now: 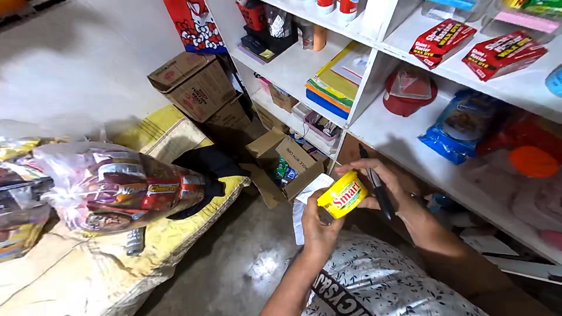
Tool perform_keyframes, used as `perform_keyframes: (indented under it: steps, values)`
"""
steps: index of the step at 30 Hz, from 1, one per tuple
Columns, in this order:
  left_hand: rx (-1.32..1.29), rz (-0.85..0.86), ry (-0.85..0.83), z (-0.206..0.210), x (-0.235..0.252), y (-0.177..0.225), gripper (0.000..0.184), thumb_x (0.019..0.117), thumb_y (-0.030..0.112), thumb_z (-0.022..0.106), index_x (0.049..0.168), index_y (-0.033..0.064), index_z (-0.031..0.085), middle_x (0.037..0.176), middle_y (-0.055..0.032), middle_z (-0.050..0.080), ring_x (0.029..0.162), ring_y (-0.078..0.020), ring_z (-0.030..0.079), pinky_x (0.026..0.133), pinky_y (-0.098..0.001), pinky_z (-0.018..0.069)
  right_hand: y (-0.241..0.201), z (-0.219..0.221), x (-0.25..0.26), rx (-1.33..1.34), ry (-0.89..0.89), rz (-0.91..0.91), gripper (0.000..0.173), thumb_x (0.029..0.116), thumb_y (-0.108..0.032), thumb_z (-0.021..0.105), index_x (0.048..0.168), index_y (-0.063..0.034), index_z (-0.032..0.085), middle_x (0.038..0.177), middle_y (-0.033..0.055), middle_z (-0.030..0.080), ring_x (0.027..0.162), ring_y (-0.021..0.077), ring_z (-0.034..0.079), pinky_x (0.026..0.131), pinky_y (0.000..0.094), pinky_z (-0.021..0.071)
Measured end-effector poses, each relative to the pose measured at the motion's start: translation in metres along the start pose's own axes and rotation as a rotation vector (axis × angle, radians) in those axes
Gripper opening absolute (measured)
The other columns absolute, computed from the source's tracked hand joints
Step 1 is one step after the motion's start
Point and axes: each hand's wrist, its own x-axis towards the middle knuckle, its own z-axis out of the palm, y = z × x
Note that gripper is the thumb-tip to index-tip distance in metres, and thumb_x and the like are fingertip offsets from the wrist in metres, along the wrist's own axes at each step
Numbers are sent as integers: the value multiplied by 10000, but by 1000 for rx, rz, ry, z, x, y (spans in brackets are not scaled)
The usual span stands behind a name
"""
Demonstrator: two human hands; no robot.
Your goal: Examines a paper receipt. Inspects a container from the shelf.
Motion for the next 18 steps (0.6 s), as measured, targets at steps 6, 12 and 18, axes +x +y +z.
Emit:
perform_keyframes:
  steps: [6, 12, 18]
  values:
    - [155, 84, 5, -3, 2, 8, 572, 756, 69, 812, 1214, -158, 555, 1125, -224, 675, 1057, -123, 672, 926, -235, 542, 0, 0, 0, 16, 9, -17, 570, 839, -280, 839, 1337, -163, 587, 1336, 52, 657, 1234, 192, 632, 1037, 371, 547]
    - [253, 135, 17, -4, 4, 11, 541, 750, 83, 809, 1182, -147, 580, 1078, -229, 687, 1028, -133, 680, 913, -225, 535, 2, -3, -1, 48, 6, -15, 589, 848, -283, 836, 1361, -146, 583, 1364, 74, 644, 1272, 227, 612, 1073, 407, 523]
    - [420, 95, -57, -6, 6, 12, 508, 754, 127, 794, 1168, -117, 628, 1063, -226, 715, 1005, -247, 714, 895, -359, 570, -15, -1, -4, -296, -108, -15, 586, 858, -283, 817, 1348, -62, 583, 1443, 127, 580, 1382, 201, 520, 1123, 373, 479]
